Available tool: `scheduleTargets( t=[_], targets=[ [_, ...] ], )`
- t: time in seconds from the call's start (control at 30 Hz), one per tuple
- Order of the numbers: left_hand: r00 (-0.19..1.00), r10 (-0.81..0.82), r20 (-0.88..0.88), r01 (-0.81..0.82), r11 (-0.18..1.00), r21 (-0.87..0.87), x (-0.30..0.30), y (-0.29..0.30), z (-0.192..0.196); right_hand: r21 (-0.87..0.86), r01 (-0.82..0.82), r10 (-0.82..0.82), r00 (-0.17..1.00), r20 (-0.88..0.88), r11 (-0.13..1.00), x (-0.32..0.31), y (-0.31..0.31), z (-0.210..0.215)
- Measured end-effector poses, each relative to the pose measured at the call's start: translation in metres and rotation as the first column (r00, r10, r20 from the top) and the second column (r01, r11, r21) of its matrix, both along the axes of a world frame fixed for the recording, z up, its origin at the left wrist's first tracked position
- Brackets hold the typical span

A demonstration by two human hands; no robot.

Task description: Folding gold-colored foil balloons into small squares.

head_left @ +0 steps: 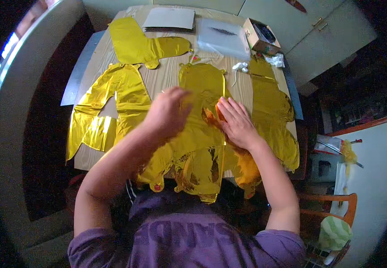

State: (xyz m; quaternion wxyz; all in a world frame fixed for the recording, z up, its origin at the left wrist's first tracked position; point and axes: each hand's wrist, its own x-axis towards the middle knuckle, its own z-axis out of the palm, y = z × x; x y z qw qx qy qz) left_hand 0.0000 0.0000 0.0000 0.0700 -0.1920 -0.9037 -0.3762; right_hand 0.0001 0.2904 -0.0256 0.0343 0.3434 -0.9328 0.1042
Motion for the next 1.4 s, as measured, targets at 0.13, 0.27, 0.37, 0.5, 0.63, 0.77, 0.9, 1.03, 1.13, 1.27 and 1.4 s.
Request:
scheduleTargets(
  t=[0.13, 0.27, 0.37, 0.5, 0.63, 0.77, 0.9, 1.03, 1.13, 1.27, 1.4],
  targets=[
    [0.974, 0.212, -0.077, -0.222, 0.958, -0.182, -0.044, -0.007, -0.002, -0.034, 0.016, -0.015, 1.000, 0.022, 0.999, -0.001, 0.003, 0.006],
    [0.987, 0.153, -0.039, -0.158, 0.977, -0.144, -0.051, 0.005, -0.016, -0.084, 0.013, -0.009, 0.998, 0.059, 0.996, 0.006, 0.001, 0.004],
    [0.979, 0.075, -0.191, -0.101, 0.986, -0.131, -0.051, 0.004, -0.035, -0.093, -0.006, 0.015, 0.996, 0.091, 0.996, 0.008, 0.001, 0.006],
    [0.994, 0.069, -0.089, -0.079, 0.991, -0.112, -0.067, 0.007, -0.019, -0.056, -0.005, 0.011, 0.994, 0.105, 0.998, 0.003, 0.004, 0.010],
    [0.961, -0.067, -0.267, 0.014, 0.981, -0.195, -0.119, 0.010, -0.010, -0.013, 0.002, -0.001, 0.992, 0.125, 1.000, -0.002, 0.000, 0.015],
    [0.820, -0.435, -0.371, 0.233, 0.847, -0.478, -0.173, 0.007, -0.045, -0.005, -0.044, 0.044, 0.995, 0.087, 0.999, -0.002, -0.006, 0.008],
    [0.872, -0.451, -0.192, 0.315, 0.816, -0.484, -0.226, -0.005, -0.038, 0.005, -0.042, 0.041, 0.992, 0.116, 0.999, 0.003, 0.006, 0.015],
    [0.708, -0.186, -0.681, -0.182, 0.884, -0.430, -0.226, -0.025, -0.032, 0.005, -0.050, 0.049, 0.991, 0.121, 0.999, 0.001, 0.003, 0.018],
    [0.947, 0.024, -0.320, -0.139, 0.930, -0.341, -0.192, -0.010, -0.025, -0.043, -0.028, 0.033, 0.992, 0.126, 0.999, 0.003, 0.009, 0.014],
    [0.999, 0.049, 0.009, -0.043, 0.939, -0.342, -0.110, -0.003, -0.005, -0.241, 0.020, 0.011, 0.992, 0.125, 0.970, 0.001, 0.008, 0.011],
    [0.988, -0.043, -0.148, 0.007, 0.971, -0.238, -0.088, -0.015, -0.037, -0.522, 0.172, -0.074, 0.976, 0.204, 0.836, -0.026, -0.007, 0.013]
  ],
)
